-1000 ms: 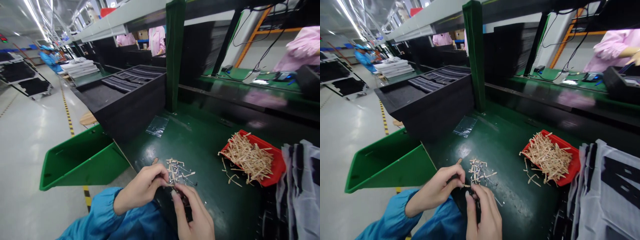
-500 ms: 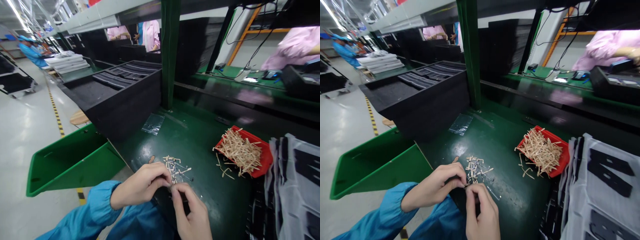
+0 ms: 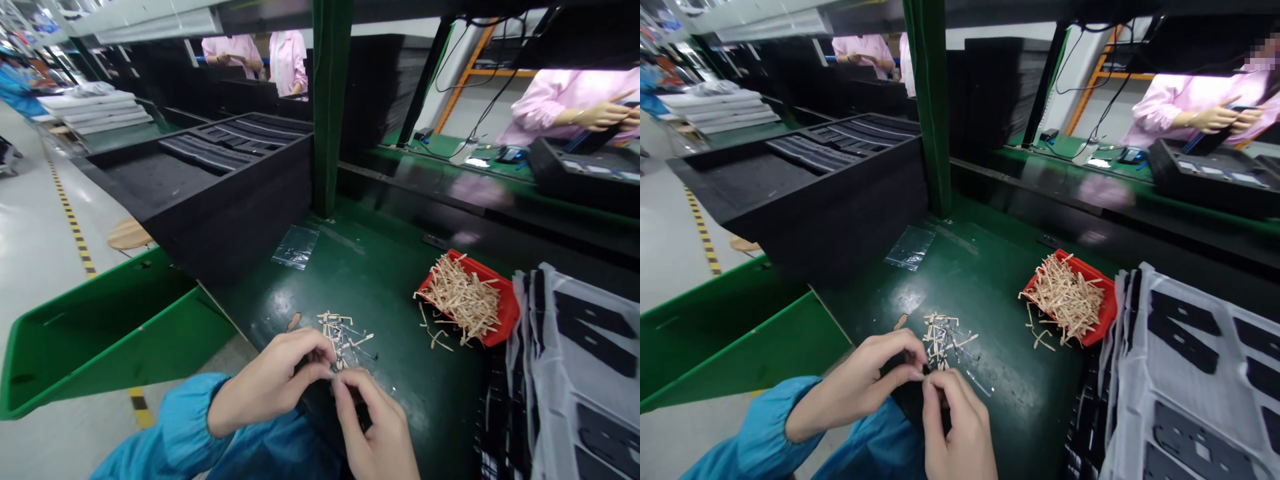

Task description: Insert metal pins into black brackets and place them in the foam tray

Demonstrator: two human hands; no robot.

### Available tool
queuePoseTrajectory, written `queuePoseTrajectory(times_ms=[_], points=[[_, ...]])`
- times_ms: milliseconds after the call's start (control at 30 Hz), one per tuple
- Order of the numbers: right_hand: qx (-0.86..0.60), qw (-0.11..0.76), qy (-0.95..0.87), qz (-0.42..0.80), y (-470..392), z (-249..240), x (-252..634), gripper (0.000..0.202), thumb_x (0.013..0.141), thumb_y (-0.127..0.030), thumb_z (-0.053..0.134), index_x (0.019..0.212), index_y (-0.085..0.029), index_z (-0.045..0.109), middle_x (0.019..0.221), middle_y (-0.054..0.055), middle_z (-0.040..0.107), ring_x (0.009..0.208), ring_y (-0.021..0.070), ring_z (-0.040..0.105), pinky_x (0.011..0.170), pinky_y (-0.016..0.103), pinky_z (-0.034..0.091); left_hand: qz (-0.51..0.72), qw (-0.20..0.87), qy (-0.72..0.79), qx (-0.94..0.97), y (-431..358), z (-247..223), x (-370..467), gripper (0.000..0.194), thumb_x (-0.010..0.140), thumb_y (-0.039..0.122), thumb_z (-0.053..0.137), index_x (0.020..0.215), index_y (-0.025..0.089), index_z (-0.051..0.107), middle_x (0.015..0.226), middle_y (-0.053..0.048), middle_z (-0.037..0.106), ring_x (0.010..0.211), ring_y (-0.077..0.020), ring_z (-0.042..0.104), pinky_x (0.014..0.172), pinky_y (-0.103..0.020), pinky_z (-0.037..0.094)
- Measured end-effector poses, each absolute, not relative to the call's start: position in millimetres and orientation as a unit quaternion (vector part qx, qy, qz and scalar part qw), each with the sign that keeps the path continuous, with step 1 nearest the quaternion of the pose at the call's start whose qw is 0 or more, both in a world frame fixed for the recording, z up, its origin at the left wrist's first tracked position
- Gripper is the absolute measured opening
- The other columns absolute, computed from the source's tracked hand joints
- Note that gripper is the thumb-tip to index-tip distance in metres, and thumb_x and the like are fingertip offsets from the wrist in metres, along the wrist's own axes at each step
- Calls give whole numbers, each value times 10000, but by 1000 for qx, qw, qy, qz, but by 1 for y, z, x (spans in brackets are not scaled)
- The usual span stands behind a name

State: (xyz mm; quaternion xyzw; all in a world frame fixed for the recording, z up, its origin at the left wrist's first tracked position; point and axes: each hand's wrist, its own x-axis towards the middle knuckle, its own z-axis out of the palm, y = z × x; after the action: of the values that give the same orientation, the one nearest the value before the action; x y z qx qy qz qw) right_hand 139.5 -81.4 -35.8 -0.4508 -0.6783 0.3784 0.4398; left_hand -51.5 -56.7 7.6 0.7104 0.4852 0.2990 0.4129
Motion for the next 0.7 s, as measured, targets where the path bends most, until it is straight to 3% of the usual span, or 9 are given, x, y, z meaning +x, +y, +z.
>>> queuePoseTrajectory(times_ms=[167, 267, 300, 400, 467, 567, 700], points=[[-562, 519, -609, 209, -75, 0, 145, 133, 1000, -245, 582, 925, -247, 691, 866, 34, 744, 773, 166, 707, 785, 260, 547, 319, 371, 519, 701, -31, 10, -57, 56, 1022, 233, 609, 1047, 217, 658, 1036, -13, 694, 923, -166, 648, 828, -278, 506], [-663, 529, -524, 83, -44, 17, 164, 174, 998, -340, 595, 983, -214, 714, 964, 106, 770, 829, 221, 721, 850, 343, 540, 226, 336, 491, 771, -3, 19, -50, 62, 1023, 231, 616, 1017, 209, 674, 1024, -18, 697, 922, -181, 663, 816, -290, 497], [-695, 507, -506, 58, -33, 17, 172, 232, 992, -379, 590, 1040, -195, 724, 966, 121, 776, 798, 232, 723, 793, 345, 539, 184, 316, 478, 798, 6, 22, -45, 52, 1014, 219, 630, 1031, 209, 678, 1038, -23, 697, 932, -193, 669, 811, -299, 495], [-761, 363, -531, 86, -13, 2, 191, 524, 954, -407, 571, 1386, -113, 606, 921, 142, 781, 641, 252, 699, 552, 337, 460, 97, 250, 452, 851, 27, 25, -31, 127, 973, 144, 660, 1080, 209, 681, 1082, -43, 685, 965, -228, 673, 783, -314, 486], [-759, 336, -544, 127, -17, -16, 196, 643, 963, -420, 532, 1518, -100, 479, 990, 141, 788, 680, 255, 730, 532, 328, 462, 87, 231, 450, 858, 32, 23, -25, 153, 951, 94, 663, 1055, 205, 677, 1070, -44, 670, 965, -226, 663, 786, -311, 485], [-750, 353, -532, 176, -37, -37, 195, 645, 977, -472, 501, 1513, -113, 481, 1046, 120, 784, 750, 235, 761, 601, 320, 533, 104, 238, 463, 848, 24, 13, -17, 68, 957, 166, 700, 995, 191, 650, 1044, -40, 636, 969, -218, 631, 811, -318, 494], [-723, 377, -551, 180, -54, -47, 192, 521, 980, -503, 521, 1314, -124, 648, 998, 127, 785, 711, 218, 749, 661, 329, 574, 164, 193, 540, 803, -4, -11, 4, 230, 904, 280, 788, 961, 182, 589, 1102, -73, 584, 1031, -273, 544, 842, -403, 486]])
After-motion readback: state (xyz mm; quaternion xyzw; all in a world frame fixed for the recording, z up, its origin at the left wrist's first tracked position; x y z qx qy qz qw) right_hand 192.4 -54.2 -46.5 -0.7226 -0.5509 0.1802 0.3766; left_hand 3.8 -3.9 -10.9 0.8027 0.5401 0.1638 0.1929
